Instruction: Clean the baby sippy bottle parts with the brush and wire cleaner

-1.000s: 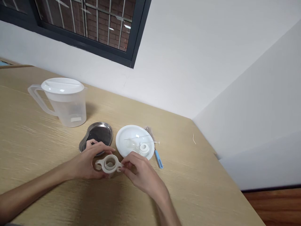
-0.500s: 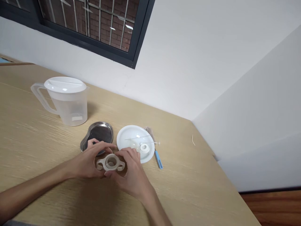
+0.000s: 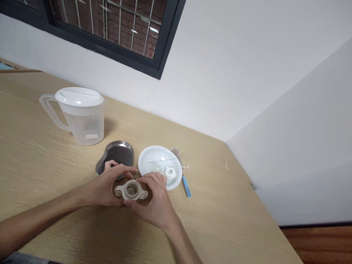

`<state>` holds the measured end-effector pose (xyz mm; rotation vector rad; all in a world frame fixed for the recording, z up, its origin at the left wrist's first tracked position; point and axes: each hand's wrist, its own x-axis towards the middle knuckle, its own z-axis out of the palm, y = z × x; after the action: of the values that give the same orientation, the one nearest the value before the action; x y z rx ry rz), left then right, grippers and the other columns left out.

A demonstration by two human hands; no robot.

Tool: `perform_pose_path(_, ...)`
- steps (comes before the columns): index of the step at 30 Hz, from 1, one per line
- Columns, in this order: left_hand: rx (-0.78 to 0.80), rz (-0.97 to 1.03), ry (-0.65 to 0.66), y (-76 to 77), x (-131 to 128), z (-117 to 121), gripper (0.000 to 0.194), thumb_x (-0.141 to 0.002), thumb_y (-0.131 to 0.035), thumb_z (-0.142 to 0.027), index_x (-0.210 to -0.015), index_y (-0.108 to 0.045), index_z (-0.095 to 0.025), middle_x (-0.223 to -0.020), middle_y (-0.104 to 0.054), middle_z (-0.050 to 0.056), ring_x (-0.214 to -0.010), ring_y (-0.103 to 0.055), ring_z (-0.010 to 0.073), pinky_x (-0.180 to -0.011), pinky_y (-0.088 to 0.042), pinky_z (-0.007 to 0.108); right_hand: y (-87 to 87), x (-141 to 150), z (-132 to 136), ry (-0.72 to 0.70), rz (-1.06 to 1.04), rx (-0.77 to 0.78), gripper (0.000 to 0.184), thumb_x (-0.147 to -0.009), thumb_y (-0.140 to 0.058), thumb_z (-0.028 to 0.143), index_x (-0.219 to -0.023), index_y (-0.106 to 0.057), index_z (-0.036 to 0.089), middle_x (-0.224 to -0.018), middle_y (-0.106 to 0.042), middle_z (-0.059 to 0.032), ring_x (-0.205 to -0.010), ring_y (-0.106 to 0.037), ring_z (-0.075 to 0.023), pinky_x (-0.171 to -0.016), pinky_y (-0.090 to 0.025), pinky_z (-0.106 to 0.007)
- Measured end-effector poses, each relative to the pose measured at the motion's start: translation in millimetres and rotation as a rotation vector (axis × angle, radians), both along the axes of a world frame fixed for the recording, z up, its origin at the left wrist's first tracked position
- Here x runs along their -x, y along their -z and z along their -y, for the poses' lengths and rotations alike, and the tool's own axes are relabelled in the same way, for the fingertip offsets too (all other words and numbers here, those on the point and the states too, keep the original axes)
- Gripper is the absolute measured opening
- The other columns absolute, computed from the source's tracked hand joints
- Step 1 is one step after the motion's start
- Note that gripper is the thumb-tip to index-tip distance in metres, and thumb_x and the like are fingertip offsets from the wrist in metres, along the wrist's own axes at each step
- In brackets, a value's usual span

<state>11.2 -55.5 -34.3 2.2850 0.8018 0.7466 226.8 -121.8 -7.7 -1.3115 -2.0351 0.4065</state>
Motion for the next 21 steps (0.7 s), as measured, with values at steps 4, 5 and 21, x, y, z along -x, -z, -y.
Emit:
perform_pose_path(4,0.002,-0.016,0.007,-5.0,0.4,1.3,0.075,-0.064,-0.081,-0.045,-0.131,-0.052,-0.028,-0.108,-0.074,0.003,-0.105,-0.065,0.0309,-0.103,-0.031,0.049,-1.1,-0.2,-1.0,0.026,0.002,-0.028,0.045,-0.072,-0.084,0.037,-0.109,-0.061,0.027,-0.109,-0.066,-0.0043,-0.106,-0.06,-0.0265,-0.097,-0.038,-0.045)
perform_pose_path(5,0.0,-0.02,0.006,-5.9,0.4,1.6,0.075,-0.064,-0.081,-0.045,-0.131,-0.052,-0.028,-0.108,-0.074,0.003,-0.104,-0.065,0.0307,-0.103,-0.032,0.048,-0.9,-0.1,-1.1,0.026,0.015,-0.021,0.044,-0.072,-0.084,0.037,-0.109,-0.062,0.028,-0.108,-0.067,-0.0042,-0.106,-0.06,-0.0265,-0.097,-0.037,-0.045)
perform_pose_path(21,0.031,-0.002,0.014,-4.7,-0.2,0.7,0.076,-0.064,-0.081,-0.038,-0.132,-0.05,-0.027,-0.11,-0.073,0.003,-0.109,-0.062,0.0312,-0.102,-0.03,0.047,-5.7,0.4,0.6,0.007,0.104,0.104,0.044,-0.075,-0.083,0.037,-0.113,-0.063,0.029,-0.114,-0.067,-0.0039,-0.109,-0.058,-0.0272,-0.1,-0.034,-0.047)
